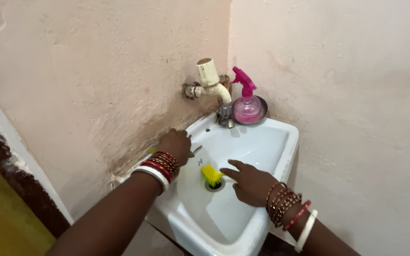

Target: The person scrubs the interior and edges of a small ceramic sink using a scouring pad and a small yellow-handled brush.

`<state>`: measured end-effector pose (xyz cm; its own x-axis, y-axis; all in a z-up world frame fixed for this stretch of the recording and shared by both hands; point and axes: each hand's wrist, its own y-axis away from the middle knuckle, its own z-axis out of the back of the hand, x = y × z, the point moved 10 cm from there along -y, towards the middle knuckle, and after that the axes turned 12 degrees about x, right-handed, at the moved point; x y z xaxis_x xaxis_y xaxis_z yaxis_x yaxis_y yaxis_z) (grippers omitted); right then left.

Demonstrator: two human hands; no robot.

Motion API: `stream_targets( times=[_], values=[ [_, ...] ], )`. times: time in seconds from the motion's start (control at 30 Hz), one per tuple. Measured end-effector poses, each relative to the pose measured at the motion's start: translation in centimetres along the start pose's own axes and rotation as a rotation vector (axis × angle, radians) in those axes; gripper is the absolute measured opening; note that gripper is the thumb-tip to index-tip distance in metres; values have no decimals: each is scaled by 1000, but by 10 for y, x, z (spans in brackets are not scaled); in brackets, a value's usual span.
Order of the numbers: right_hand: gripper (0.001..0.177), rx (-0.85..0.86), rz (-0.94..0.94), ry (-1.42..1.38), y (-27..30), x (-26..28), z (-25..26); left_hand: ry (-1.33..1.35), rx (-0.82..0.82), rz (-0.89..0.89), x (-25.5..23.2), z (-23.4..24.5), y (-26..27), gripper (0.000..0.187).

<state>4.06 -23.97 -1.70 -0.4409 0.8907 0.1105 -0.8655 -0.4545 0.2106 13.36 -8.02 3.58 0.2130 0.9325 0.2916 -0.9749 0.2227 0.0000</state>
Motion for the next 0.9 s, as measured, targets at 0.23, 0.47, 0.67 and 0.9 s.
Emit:
stream_targets(
  times=[0.23, 0.47, 0.67, 0.9],
  values=[
    [67, -58, 99, 280, -11, 12, -11, 55, 143, 26, 5, -13, 49, 31],
    [70, -34, 123, 223, -16, 12, -13, 66, 80, 57, 10, -32, 29, 27],
    [66, -7, -42, 22, -5, 4, -4, 120, -96, 32, -18, -34, -24, 34],
    [64, 5, -38, 48, -8, 4, -8, -59, 291, 12, -6, -25, 53, 29]
  ],
)
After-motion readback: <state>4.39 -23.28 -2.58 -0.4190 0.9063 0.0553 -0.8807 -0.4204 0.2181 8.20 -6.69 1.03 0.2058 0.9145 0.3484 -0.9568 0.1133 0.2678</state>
